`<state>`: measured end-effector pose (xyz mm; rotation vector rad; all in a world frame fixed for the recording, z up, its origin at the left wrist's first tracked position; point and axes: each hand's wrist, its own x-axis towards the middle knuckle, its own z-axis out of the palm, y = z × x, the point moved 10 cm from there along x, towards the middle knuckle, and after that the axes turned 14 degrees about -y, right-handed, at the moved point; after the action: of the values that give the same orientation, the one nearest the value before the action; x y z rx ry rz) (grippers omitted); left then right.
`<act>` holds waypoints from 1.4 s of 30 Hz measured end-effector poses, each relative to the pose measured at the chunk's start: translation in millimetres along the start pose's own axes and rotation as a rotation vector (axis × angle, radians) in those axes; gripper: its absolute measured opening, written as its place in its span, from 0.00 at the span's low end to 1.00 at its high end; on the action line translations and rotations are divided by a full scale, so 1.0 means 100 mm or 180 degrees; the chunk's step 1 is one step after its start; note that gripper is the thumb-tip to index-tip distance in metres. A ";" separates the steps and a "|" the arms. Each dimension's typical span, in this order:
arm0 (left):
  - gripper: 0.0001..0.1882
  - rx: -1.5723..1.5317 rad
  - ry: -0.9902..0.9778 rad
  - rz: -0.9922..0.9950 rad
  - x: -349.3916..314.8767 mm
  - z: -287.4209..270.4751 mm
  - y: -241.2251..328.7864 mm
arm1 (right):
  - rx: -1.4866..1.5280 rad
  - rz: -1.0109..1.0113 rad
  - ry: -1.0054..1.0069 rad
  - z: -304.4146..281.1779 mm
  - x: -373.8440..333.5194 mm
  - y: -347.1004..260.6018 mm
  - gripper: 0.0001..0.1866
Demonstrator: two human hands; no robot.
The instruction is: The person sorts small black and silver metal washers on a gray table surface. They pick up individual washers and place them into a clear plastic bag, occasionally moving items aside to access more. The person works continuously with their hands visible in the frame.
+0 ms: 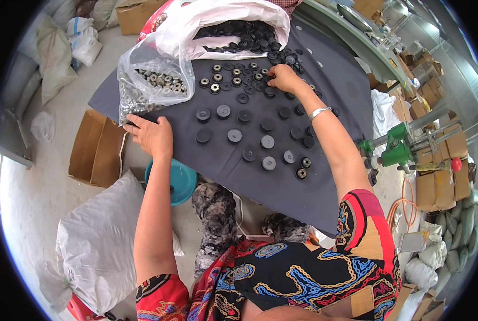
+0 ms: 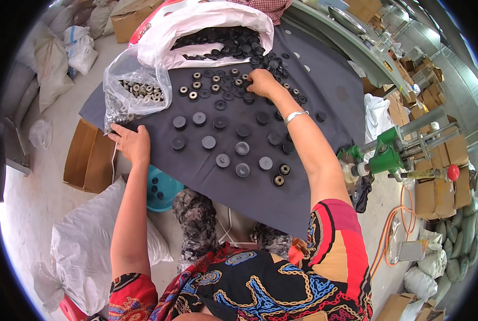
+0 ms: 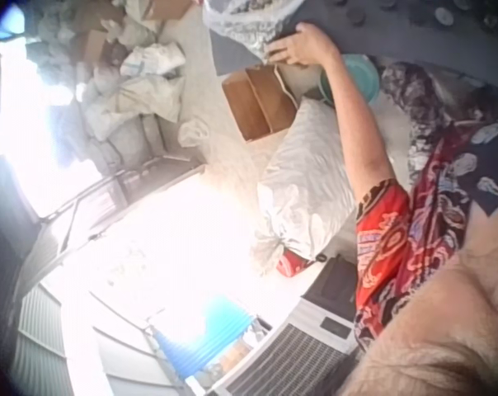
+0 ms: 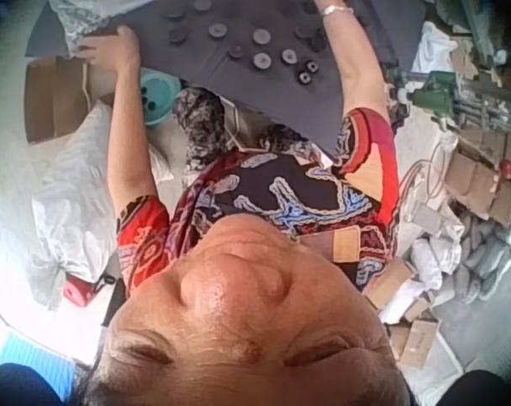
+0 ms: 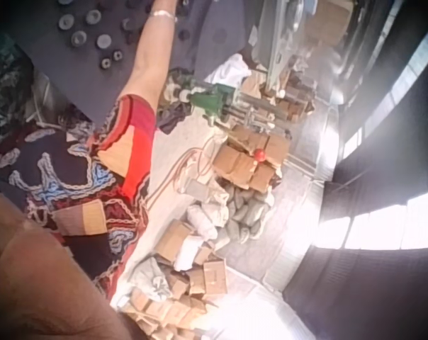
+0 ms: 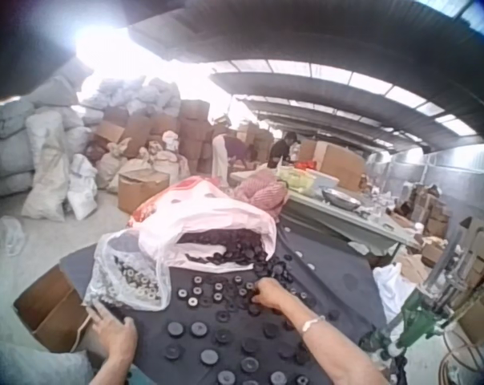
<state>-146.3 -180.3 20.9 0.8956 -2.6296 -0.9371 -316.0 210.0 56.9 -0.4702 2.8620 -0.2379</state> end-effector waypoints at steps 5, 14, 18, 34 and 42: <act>0.45 -0.0068 -0.0125 -0.0046 -0.01 0.01 0.01 | -0.0217 0.0304 0.0014 -0.05 -0.07 0.15 0.19; 0.45 0.0092 0.0076 0.0020 0.01 0.02 0.00 | -0.0380 -0.0182 0.0592 -0.19 -0.38 -0.25 0.13; 0.46 -0.0107 -0.0113 -0.0056 0.03 0.05 0.00 | -0.0262 -0.0270 -0.0065 0.09 -0.35 -0.32 0.13; 0.46 0.0022 0.0055 0.0089 0.05 0.05 0.01 | 0.1000 0.0181 -0.0514 0.20 -0.33 -0.13 0.17; 0.46 0.0003 -0.0043 -0.0008 0.04 0.03 -0.01 | 0.0341 0.0182 -0.0529 0.17 -0.24 -0.21 0.18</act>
<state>-149.8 -181.7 17.6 0.8959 -2.6409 -0.9459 -283.9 196.6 49.7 -0.3687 2.6803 -0.3240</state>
